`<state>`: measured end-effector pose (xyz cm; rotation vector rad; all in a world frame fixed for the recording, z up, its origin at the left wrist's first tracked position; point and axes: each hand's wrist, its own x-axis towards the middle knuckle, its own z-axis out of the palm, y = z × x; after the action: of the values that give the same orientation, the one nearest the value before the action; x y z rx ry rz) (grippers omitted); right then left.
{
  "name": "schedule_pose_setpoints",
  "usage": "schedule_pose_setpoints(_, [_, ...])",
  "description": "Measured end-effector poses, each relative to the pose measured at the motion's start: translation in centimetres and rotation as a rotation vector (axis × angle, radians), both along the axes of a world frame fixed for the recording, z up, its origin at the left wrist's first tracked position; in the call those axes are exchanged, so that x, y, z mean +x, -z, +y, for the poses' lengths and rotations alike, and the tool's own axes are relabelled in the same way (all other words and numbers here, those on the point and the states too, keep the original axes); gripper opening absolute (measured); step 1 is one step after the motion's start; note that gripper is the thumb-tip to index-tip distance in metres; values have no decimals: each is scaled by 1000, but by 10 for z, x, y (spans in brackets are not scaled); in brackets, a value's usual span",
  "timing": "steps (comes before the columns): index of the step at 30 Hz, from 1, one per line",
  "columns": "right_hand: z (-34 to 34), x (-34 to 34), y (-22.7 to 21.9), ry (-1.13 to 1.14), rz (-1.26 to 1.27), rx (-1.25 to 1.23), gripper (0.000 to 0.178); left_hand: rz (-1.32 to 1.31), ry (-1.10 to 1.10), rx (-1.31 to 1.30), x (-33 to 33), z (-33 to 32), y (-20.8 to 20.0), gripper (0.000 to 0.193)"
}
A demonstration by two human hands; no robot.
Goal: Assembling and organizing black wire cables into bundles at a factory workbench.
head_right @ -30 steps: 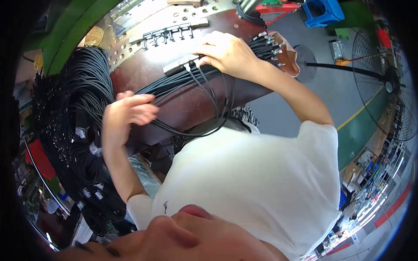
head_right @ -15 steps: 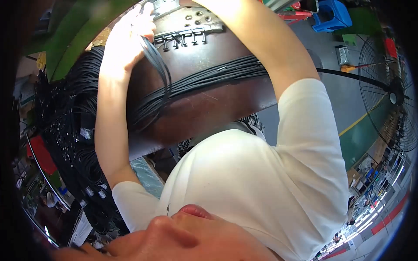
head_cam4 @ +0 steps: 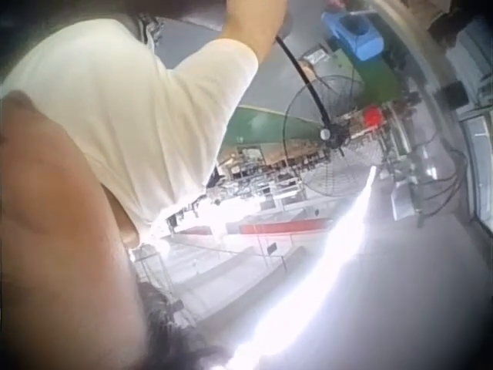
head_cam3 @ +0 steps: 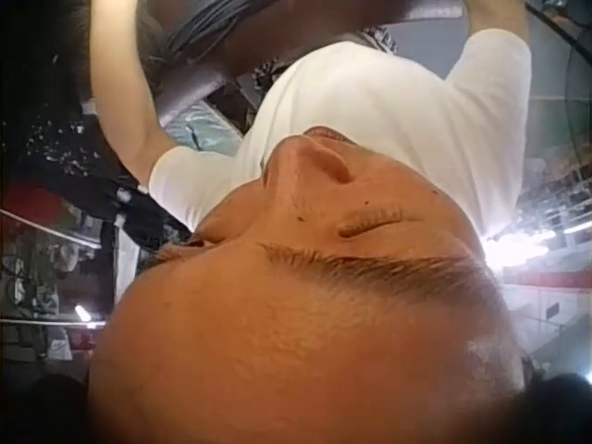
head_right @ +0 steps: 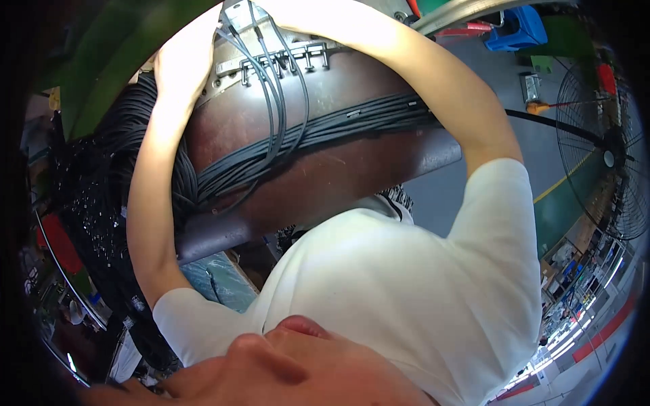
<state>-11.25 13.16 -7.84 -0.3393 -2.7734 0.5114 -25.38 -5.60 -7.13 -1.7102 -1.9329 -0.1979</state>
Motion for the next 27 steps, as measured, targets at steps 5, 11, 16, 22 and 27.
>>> schedule_pose_setpoints(5, [18,-10,10,4,-33,-22,36,299,-123,-210,23,10,-23,41])
schedule_pose_setpoints(11, [24,-10,16,-2,-69,-75,36,-79,-66,-14,7,10,8,32])
schedule_pose_setpoints(16, [28,-4,17,1,-93,-116,36,5,-56,-30,1,13,13,26])
schedule_pose_setpoints(22, [35,-2,18,12,-135,-160,36,30,-75,-58,6,19,6,23])
schedule_pose_setpoints(27, [29,10,8,-1,-160,-202,36,158,-75,75,-5,0,5,28])
